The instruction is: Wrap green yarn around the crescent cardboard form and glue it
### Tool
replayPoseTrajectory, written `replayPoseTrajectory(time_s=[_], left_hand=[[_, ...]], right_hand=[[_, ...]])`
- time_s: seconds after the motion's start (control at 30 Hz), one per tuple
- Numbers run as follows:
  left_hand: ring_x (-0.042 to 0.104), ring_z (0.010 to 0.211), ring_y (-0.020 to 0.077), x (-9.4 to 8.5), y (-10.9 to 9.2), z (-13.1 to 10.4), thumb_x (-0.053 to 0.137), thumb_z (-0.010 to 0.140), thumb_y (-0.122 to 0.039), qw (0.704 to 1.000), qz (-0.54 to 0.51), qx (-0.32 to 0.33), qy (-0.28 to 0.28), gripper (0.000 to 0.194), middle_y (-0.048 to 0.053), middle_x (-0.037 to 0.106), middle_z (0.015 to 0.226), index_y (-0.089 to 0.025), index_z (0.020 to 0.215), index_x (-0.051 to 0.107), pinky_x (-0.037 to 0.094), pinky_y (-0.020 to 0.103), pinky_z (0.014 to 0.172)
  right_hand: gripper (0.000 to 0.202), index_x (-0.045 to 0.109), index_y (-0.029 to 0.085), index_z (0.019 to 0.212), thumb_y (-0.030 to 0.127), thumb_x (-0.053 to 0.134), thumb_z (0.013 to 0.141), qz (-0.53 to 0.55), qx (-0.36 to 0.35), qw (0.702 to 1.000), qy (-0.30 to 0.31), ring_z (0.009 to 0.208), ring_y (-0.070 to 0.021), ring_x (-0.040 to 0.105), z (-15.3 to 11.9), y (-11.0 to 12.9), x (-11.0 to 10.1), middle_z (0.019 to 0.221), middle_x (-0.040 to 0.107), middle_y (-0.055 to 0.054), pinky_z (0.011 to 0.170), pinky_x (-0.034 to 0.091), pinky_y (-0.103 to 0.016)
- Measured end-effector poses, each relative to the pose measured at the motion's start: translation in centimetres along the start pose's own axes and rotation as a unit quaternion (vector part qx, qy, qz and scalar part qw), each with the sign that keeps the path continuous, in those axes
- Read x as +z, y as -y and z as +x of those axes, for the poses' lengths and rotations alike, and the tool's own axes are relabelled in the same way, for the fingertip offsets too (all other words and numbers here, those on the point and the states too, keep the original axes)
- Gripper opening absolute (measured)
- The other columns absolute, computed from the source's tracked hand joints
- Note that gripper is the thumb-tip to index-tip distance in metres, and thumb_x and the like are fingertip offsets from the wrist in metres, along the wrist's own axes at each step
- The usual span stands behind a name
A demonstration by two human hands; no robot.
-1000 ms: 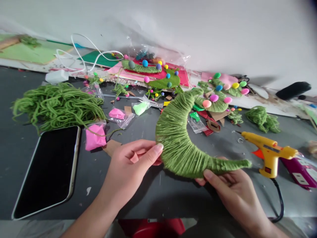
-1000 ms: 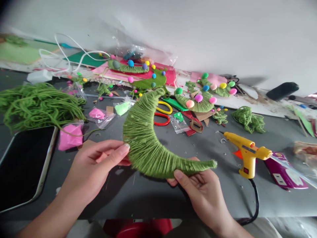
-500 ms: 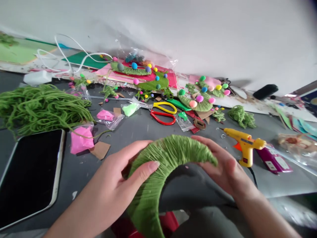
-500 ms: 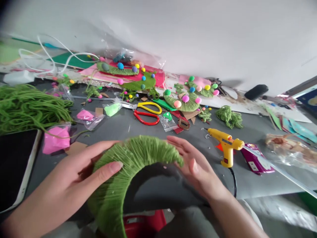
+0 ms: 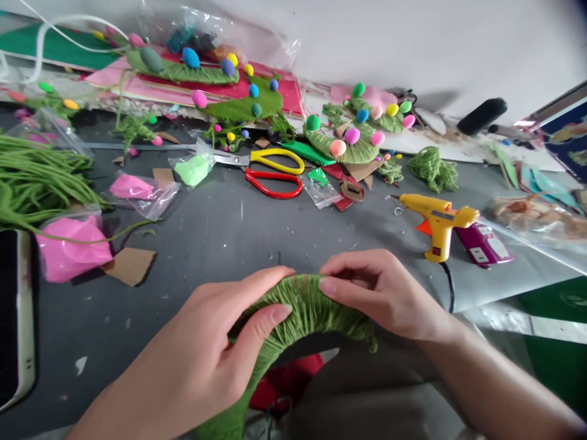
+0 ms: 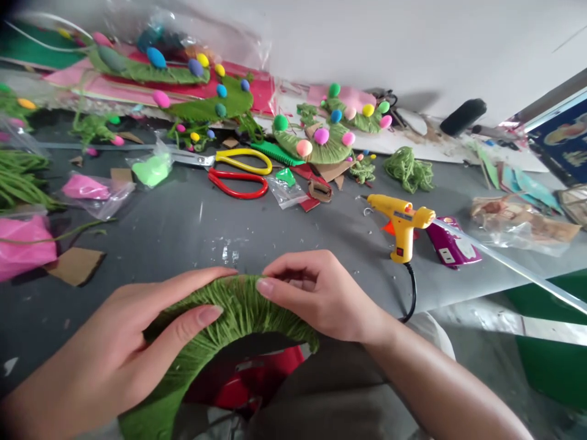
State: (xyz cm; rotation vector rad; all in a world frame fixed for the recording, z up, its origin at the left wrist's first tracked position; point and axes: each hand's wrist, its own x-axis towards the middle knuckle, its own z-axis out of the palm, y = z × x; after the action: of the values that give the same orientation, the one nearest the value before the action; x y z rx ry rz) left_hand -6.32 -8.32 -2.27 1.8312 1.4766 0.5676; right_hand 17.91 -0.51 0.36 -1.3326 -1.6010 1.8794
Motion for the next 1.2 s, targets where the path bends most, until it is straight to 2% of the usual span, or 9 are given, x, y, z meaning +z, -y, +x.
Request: replayPoseTrajectory(time_s=[0.17,0.33,0.4,0.5,0.57,0.63,0.83,1.2], left_hand=[[0.070,0.108,0.0160,0.3,0.2,0.5,0.057,0.096,-0.038,1.000,-0.016,0.009,0.022,0.036,-0.007,0.072,0.123,-0.039,0.132,0.057,0.047,0.015,0.089],[0.071,0.103,0.0167,0.6,0.2,1.0,0.057,0.097,-0.038,0.999,-0.025,-0.006,0.037,0.039,-0.005,0.073,0.121,-0.039,0.136,0.055,0.050,0.016,0.083],[0.072,0.100,0.0166,0.8,0.1,1.0,0.058,0.095,-0.039,0.998,-0.039,-0.014,0.042,0.042,-0.005,0.074,0.119,-0.041,0.137,0.054,0.051,0.016,0.077],[0.073,0.086,0.0163,0.9,-0.2,1.0,0.064,0.092,-0.040,0.997,-0.063,-0.051,0.008,0.043,-0.004,0.076,0.108,-0.038,0.134,0.056,0.052,0.016,0.069],[0.072,0.072,0.0158,0.9,-0.5,1.1,0.064,0.090,-0.040,0.993,-0.084,-0.079,-0.002,0.037,-0.003,0.077,0.094,-0.033,0.127,0.062,0.050,0.017,0.058],[0.069,0.063,0.0157,0.8,-0.9,1.2,0.062,0.091,-0.039,0.991,-0.104,-0.083,0.012,0.028,-0.001,0.076,0.083,-0.028,0.117,0.067,0.046,0.018,0.050],[0.066,0.063,0.0154,1.0,-1.2,1.4,0.060,0.091,-0.036,0.990,-0.128,-0.059,0.031,0.019,0.001,0.072,0.077,-0.023,0.100,0.071,0.048,0.019,0.054],[0.063,0.058,0.0150,0.6,-1.2,1.9,0.059,0.091,-0.040,0.986,-0.145,-0.070,0.049,0.021,0.000,0.070,0.070,-0.023,0.095,0.072,0.045,0.019,0.050]], right_hand=[[0.016,0.074,0.015,0.084,0.029,0.080,0.080,-0.012,0.003,1.000,0.020,0.058,-0.0062,0.045,-0.1,0.0,-0.2,0.069,0.060,0.001,0.045,0.033,-0.014],[0.018,0.074,0.016,0.090,0.033,0.076,0.084,-0.029,0.004,0.999,0.045,0.061,-0.0074,0.049,0.2,-0.1,-0.5,0.072,0.061,0.000,0.050,0.039,-0.015],[0.018,0.073,0.016,0.090,0.034,0.075,0.085,-0.043,-0.003,0.998,0.036,0.061,-0.0077,0.049,0.2,-0.2,-0.5,0.072,0.061,0.000,0.050,0.039,-0.015],[0.015,0.073,0.017,0.086,0.032,0.076,0.084,-0.051,-0.027,0.998,-0.014,0.058,-0.0072,0.047,0.0,-0.4,-0.5,0.069,0.060,0.001,0.047,0.035,-0.016],[0.013,0.073,0.018,0.086,0.030,0.075,0.085,-0.043,-0.037,0.998,-0.035,0.058,-0.0070,0.047,-0.1,-0.5,-0.5,0.068,0.059,0.001,0.047,0.035,-0.015],[0.012,0.073,0.018,0.087,0.030,0.074,0.086,-0.046,-0.040,0.998,-0.031,0.059,-0.0072,0.048,-0.2,-0.5,-0.5,0.070,0.061,0.001,0.047,0.036,-0.016],[0.015,0.074,0.017,0.089,0.031,0.072,0.087,-0.084,-0.035,0.996,0.018,0.059,-0.0079,0.049,0.0,-0.4,-0.4,0.072,0.063,0.000,0.046,0.035,-0.016],[0.021,0.076,0.016,0.083,0.035,0.070,0.090,-0.127,-0.066,0.989,0.027,0.060,-0.0073,0.053,0.7,0.4,0.2,0.072,0.067,0.001,0.048,0.036,-0.016]])
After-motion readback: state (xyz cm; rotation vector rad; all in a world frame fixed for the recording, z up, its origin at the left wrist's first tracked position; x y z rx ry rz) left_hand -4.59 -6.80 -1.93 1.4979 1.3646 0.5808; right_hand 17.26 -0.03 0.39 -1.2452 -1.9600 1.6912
